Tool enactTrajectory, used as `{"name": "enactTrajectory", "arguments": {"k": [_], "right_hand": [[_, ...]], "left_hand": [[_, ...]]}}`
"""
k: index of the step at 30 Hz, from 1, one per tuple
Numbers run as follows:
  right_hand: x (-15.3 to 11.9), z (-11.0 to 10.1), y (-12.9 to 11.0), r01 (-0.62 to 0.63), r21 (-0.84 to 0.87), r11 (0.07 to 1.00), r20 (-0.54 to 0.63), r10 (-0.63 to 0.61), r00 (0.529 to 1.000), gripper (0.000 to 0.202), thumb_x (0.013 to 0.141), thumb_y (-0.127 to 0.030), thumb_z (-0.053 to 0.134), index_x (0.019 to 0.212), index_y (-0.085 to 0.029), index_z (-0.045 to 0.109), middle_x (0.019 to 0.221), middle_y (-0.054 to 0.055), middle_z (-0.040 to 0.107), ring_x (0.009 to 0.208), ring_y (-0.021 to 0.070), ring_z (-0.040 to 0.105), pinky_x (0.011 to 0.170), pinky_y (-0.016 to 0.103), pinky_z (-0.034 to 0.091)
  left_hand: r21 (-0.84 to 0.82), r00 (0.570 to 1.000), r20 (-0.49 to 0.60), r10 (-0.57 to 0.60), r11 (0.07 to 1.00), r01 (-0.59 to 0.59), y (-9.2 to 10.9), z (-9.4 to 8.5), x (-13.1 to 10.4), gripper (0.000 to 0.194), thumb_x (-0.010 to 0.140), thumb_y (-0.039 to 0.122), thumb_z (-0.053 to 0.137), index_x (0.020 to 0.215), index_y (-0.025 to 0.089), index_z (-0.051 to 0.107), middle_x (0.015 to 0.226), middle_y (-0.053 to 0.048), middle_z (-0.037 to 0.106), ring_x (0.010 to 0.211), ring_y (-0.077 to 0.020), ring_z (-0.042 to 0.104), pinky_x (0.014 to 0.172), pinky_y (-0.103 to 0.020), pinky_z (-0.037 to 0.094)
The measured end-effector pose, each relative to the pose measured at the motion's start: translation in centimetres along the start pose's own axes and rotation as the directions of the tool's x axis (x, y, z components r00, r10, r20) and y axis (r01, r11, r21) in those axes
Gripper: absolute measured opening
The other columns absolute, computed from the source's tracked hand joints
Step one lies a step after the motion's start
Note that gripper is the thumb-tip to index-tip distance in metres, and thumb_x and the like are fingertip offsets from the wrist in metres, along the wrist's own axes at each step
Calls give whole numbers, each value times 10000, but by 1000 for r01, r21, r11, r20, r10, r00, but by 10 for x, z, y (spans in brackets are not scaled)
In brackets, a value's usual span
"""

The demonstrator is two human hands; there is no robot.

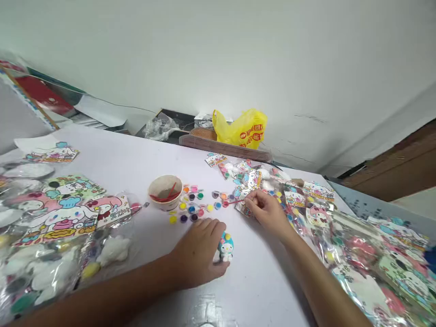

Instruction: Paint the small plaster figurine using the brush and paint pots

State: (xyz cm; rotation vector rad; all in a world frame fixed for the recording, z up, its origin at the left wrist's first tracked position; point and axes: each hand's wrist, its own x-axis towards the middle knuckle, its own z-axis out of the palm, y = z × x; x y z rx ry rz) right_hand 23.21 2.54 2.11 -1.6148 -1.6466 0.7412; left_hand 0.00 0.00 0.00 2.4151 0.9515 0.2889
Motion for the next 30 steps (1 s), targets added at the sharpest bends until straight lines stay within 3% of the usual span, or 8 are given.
{"name": "enactTrajectory", "arguments": {"k": [8, 15, 26, 30], "right_hand": [[2, -5, 2, -29, 118, 993, 1, 30, 1000, 273, 881, -451, 574, 781, -197, 560, 534, -85, 343, 509, 125, 345, 522, 259, 310], [-4, -2, -9, 47, -64, 997, 14, -46, 999, 187, 904, -364, 545, 833, -197, 591, 565, -58, 449, 522, 135, 421, 527, 259, 324], [-6, -3, -15, 88, -183, 979, -12, -92, 996, 151, 903, -310, 532, 810, -205, 586, 538, -54, 485, 508, 135, 451, 517, 246, 340], [-6, -3, -16, 103, -210, 972, -15, -109, 994, 139, 900, -302, 531, 817, -207, 590, 550, -49, 504, 523, 139, 465, 527, 245, 346]], "left_hand": [[14, 1000, 1, -3, 1000, 3, 3, -3, 1, 403, 763, 351, 703, 1070, 179, 506, 1083, -63, 567, 990, -252, 494, 891, -393, 395], [10, 1000, -1, -8, 1000, 8, 2, -3, 1, 372, 763, 339, 694, 1046, 188, 505, 1059, -55, 570, 971, -246, 494, 873, -386, 395], [22, 1000, -21, -9, 1000, 10, 1, 1, 1, 387, 757, 356, 712, 1054, 193, 525, 1053, -52, 575, 966, -251, 497, 863, -403, 409], [4, 998, -65, 22, 1000, -22, 2, 3, -2, 514, 747, 393, 728, 1157, 174, 510, 1098, -71, 572, 1001, -261, 494, 904, -418, 412]]}}
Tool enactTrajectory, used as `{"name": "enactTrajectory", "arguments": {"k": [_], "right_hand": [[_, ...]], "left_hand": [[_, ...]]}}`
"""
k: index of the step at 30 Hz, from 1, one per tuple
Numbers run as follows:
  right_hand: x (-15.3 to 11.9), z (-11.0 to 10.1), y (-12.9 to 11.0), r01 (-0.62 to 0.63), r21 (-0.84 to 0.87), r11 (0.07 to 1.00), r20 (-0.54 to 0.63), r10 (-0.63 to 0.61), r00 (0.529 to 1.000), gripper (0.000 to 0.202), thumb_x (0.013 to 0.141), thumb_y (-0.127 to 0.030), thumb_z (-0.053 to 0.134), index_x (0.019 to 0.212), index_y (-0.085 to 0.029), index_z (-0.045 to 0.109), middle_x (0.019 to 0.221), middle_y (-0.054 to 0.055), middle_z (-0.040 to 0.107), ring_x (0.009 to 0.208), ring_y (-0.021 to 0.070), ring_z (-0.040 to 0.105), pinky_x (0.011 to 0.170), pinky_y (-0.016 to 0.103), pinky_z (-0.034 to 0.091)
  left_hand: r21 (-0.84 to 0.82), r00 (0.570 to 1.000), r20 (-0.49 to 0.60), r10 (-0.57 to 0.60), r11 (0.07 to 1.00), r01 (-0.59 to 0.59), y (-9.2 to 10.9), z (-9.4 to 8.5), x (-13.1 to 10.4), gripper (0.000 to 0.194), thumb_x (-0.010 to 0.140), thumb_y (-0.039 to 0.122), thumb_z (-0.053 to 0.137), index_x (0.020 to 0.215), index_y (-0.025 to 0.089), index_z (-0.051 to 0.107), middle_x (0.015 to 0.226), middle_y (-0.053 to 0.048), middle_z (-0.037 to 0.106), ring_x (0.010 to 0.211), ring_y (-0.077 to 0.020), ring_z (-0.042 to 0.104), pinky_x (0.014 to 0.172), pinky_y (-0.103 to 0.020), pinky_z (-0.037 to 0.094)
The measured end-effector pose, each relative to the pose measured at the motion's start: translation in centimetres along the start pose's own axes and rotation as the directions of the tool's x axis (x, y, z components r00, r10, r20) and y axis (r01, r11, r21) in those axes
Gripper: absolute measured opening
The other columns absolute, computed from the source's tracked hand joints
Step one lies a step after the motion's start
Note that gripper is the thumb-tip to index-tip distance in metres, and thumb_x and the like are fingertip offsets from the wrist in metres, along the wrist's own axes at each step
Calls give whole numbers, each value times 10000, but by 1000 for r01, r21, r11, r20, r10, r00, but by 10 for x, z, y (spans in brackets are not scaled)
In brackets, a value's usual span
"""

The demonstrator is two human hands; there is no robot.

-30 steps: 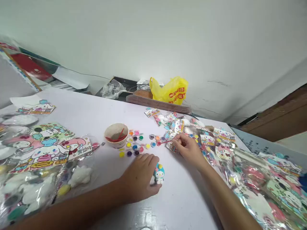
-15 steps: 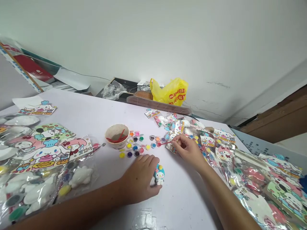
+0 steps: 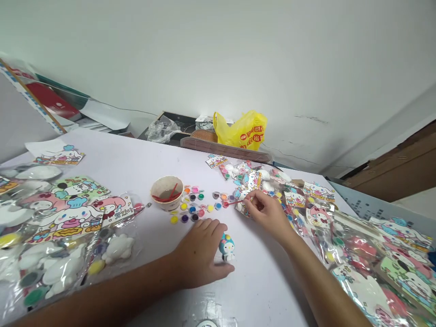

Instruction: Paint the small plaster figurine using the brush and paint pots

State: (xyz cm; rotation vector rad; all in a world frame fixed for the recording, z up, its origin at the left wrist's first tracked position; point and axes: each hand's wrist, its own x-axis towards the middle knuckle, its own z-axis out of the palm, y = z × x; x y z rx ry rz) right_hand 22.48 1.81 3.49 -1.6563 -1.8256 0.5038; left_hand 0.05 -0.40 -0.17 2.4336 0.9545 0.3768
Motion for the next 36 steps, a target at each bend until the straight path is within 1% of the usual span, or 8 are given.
{"name": "enactTrajectory", "arguments": {"k": [2, 5, 8, 11, 15, 22, 31, 36], "right_hand": [[0, 0, 0, 11, -10, 1000, -14, -11, 1000, 134, 894, -301, 535, 816, -208, 592, 545, -52, 497, 518, 139, 464, 523, 244, 341], [1, 0, 1, 29, -18, 999, -31, -29, 999, 133, 888, -294, 534, 804, -207, 590, 537, -54, 489, 506, 138, 465, 517, 242, 335], [1, 1, 0, 51, -40, 998, -30, -53, 998, 125, 884, -280, 530, 802, -205, 590, 537, -51, 502, 508, 139, 474, 520, 242, 335], [0, 1, -2, 65, -44, 997, -32, -66, 997, 122, 883, -273, 528, 801, -205, 587, 531, -53, 502, 504, 138, 478, 527, 239, 341], [-1, 1, -7, 91, -55, 994, -33, -93, 995, 102, 872, -255, 538, 800, -205, 591, 536, -54, 498, 506, 137, 479, 525, 236, 324], [-4, -4, -14, 126, -99, 987, -12, -128, 992, 85, 870, -229, 544, 809, -215, 601, 555, -46, 522, 521, 142, 495, 533, 235, 303], [-7, -21, -23, 148, -183, 972, 78, -135, 988, 102, 860, -191, 564, 768, -218, 600, 586, -35, 576, 544, 137, 516, 531, 233, 281], [-8, -21, -26, 176, -218, 960, 90, -159, 983, 86, 861, -172, 572, 799, -219, 608, 587, -41, 577, 546, 131, 515, 544, 234, 282]], "left_hand": [[9, 998, -57, 20, 1000, -20, 2, -3, 0, 532, 770, 374, 702, 1206, 154, 491, 1117, -84, 564, 1021, -261, 489, 926, -417, 411], [159, 992, -129, 17, 987, 3, 6, -15, 9, 387, 821, 267, 602, 1175, 134, 518, 1057, -92, 564, 988, -260, 489, 901, -419, 421], [426, 994, -111, -15, 902, 61, 9, -30, 28, 267, 848, 257, 560, 1091, 149, 561, 1018, -88, 561, 933, -261, 495, 807, -401, 442], [511, 992, -119, -37, 855, 94, 10, -38, 46, 248, 837, 254, 579, 1052, 129, 581, 1008, -110, 565, 955, -295, 491, 813, -435, 430], [585, 991, -113, -78, 801, 130, 13, -35, 57, 228, 845, 243, 585, 1023, 100, 601, 992, -140, 579, 942, -315, 493, 780, -441, 420], [609, 989, -123, -78, 781, 138, 16, -25, 62, 154, 883, 216, 552, 996, 131, 612, 987, -135, 578, 949, -307, 498, 774, -418, 391], [529, 991, -123, -57, 841, 114, 12, -13, 63, 164, 880, 198, 529, 994, 113, 612, 1022, -140, 573, 975, -299, 494, 805, -414, 420], [464, 986, -150, -76, 875, 138, 7, -8, 63, 135, 867, 195, 543, 969, 121, 591, 1009, -129, 564, 998, -290, 492, 857, -406, 423]]}}
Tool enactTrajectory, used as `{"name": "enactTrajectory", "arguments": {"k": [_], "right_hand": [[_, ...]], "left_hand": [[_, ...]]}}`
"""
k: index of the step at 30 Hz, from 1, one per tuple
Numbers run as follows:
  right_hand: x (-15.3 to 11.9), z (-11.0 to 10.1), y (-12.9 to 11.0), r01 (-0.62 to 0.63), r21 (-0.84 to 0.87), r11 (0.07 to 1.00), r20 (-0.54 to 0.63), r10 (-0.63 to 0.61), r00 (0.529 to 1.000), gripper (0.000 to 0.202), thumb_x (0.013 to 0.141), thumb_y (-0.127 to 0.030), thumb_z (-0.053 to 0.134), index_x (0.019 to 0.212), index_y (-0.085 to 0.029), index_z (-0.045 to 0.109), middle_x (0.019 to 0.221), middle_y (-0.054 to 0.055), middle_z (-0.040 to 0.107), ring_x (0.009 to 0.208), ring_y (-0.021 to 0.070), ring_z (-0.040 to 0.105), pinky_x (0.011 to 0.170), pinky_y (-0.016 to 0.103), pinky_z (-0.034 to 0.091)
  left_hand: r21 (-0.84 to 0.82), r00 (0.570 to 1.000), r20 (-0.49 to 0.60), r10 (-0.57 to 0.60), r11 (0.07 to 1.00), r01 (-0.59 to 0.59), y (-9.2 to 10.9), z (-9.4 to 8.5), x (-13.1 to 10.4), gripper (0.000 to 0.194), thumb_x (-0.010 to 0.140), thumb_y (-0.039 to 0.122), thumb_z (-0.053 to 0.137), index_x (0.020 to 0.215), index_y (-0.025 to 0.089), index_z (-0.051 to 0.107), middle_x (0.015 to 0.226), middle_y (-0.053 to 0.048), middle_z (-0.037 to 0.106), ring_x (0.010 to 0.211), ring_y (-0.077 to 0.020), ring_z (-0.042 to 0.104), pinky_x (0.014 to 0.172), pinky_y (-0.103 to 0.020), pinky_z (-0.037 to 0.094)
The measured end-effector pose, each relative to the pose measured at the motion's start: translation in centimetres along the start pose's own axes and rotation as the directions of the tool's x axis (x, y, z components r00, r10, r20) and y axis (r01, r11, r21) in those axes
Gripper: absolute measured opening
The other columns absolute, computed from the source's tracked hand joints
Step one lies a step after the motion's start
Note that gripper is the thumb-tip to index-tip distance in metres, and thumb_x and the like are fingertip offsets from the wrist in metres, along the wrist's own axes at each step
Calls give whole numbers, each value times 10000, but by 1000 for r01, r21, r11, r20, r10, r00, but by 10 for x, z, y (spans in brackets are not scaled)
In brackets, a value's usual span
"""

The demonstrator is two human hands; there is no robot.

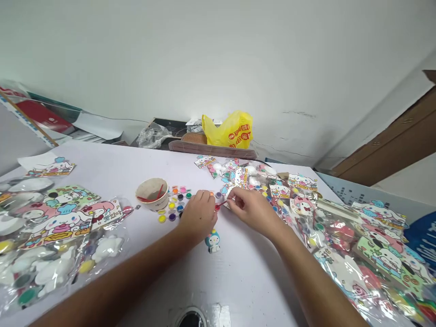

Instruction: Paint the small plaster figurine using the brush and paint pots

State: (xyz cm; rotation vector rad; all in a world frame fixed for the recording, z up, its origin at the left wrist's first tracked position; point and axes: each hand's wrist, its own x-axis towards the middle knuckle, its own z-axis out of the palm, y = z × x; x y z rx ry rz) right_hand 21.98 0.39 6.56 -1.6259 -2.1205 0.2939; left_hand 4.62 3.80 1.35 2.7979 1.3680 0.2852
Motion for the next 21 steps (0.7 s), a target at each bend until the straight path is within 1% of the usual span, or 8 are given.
{"name": "enactTrajectory", "arguments": {"k": [7, 13, 21], "right_hand": [[0, 1, 3, -8, 3, 1000, 2, 8, 1000, 99, 871, -184, 569, 786, -219, 607, 603, -30, 596, 544, 135, 517, 539, 240, 285], [1, 0, 6, -22, 24, 999, -24, 22, 999, 120, 870, -201, 575, 752, -219, 593, 597, -30, 599, 533, 133, 515, 537, 243, 289], [0, -1, 6, -16, 50, 999, -11, 17, 1000, 110, 866, -193, 580, 759, -218, 592, 602, -36, 601, 540, 129, 522, 542, 242, 305]], "left_hand": [[-67, 1000, 10, 17, 998, -16, -3, 3, 0, 85, 869, 174, 541, 929, 143, 592, 1014, -116, 580, 1002, -286, 489, 879, -422, 422], [-95, 1000, 12, 24, 995, -23, -4, 3, 1, 104, 867, 150, 525, 912, 148, 620, 1011, -114, 597, 988, -277, 494, 874, -421, 426], [-112, 1000, 12, 19, 994, -18, -5, 3, 1, 131, 874, 167, 517, 899, 150, 645, 997, -107, 612, 989, -274, 506, 864, -404, 429]]}}
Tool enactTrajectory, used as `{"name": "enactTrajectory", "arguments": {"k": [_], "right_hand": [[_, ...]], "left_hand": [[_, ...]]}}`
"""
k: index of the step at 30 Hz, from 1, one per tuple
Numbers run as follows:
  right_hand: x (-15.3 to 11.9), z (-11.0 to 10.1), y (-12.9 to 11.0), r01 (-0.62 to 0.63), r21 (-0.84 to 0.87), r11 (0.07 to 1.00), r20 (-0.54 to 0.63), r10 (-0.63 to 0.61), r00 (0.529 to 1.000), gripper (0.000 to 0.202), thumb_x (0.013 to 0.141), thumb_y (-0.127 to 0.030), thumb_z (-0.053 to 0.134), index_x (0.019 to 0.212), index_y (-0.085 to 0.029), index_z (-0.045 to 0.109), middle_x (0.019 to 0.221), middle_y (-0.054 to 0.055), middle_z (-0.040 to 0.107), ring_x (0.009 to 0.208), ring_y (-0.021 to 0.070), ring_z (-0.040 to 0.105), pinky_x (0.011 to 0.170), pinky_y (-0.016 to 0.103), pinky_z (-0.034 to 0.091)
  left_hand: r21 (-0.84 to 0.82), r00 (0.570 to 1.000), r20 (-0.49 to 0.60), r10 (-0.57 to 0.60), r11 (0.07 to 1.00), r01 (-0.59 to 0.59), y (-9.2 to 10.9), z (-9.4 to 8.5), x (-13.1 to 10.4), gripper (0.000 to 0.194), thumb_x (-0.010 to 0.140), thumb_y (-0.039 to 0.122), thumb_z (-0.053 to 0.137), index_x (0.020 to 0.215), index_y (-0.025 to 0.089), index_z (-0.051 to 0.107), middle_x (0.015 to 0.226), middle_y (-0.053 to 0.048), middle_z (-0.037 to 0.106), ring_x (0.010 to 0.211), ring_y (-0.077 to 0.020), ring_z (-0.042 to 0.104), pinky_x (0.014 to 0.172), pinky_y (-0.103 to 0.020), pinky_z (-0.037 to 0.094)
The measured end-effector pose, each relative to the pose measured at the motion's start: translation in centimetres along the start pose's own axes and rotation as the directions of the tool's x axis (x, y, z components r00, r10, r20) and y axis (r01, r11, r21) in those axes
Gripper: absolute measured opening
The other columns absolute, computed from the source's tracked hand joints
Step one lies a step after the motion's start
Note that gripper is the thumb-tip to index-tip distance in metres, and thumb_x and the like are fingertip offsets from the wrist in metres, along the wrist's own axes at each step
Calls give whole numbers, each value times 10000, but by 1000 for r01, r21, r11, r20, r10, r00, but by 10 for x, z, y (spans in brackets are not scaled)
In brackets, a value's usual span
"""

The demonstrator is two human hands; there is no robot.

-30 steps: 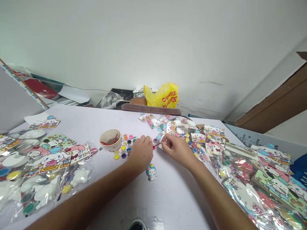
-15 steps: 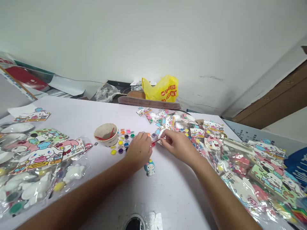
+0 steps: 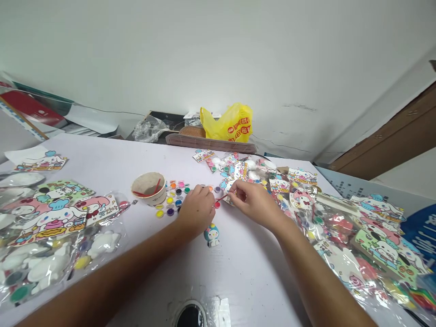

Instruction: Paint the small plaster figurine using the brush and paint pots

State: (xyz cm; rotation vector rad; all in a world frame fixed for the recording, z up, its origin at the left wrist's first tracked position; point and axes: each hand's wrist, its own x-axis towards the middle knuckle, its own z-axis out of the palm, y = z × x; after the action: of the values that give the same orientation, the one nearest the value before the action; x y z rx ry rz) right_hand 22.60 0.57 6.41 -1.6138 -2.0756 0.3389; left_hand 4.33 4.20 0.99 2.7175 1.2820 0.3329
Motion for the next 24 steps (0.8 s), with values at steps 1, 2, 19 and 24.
{"name": "enactTrajectory", "arguments": {"k": [1, 2, 19, 24], "right_hand": [[0, 0, 0, -1, 8, 1000, 4, 1, 1000, 112, 865, -191, 580, 757, -218, 591, 600, -36, 601, 538, 128, 522, 542, 241, 308], [0, 0, 0, -2, 16, 1000, 6, 1, 1000, 114, 864, -189, 580, 754, -218, 590, 597, -37, 600, 536, 127, 522, 541, 240, 309], [0, 1, 2, 14, 14, 1000, 20, -15, 1000, 108, 878, -174, 573, 781, -215, 600, 616, -31, 609, 563, 133, 535, 544, 235, 302], [0, 1, 3, 12, 13, 1000, 21, -13, 1000, 109, 875, -174, 575, 777, -216, 600, 616, -32, 611, 560, 131, 533, 547, 237, 307]], "left_hand": [[-2, 1000, 0, 1, 1000, -1, 0, -1, 0, 128, 871, 170, 522, 903, 148, 644, 998, -109, 612, 991, -275, 507, 867, -405, 428], [-4, 1000, -1, 0, 1000, 0, 0, -2, 0, 125, 866, 172, 529, 910, 145, 642, 1003, -111, 611, 991, -278, 506, 868, -409, 428], [35, 1000, 25, 12, 999, -13, 0, -6, 2, 257, 969, 174, 396, 879, 162, 636, 956, -101, 634, 937, -275, 499, 781, -397, 393], [64, 999, 49, 9, 998, -12, -2, -6, 2, 271, 965, 157, 398, 839, 156, 637, 928, -106, 642, 915, -275, 510, 756, -390, 390]]}}
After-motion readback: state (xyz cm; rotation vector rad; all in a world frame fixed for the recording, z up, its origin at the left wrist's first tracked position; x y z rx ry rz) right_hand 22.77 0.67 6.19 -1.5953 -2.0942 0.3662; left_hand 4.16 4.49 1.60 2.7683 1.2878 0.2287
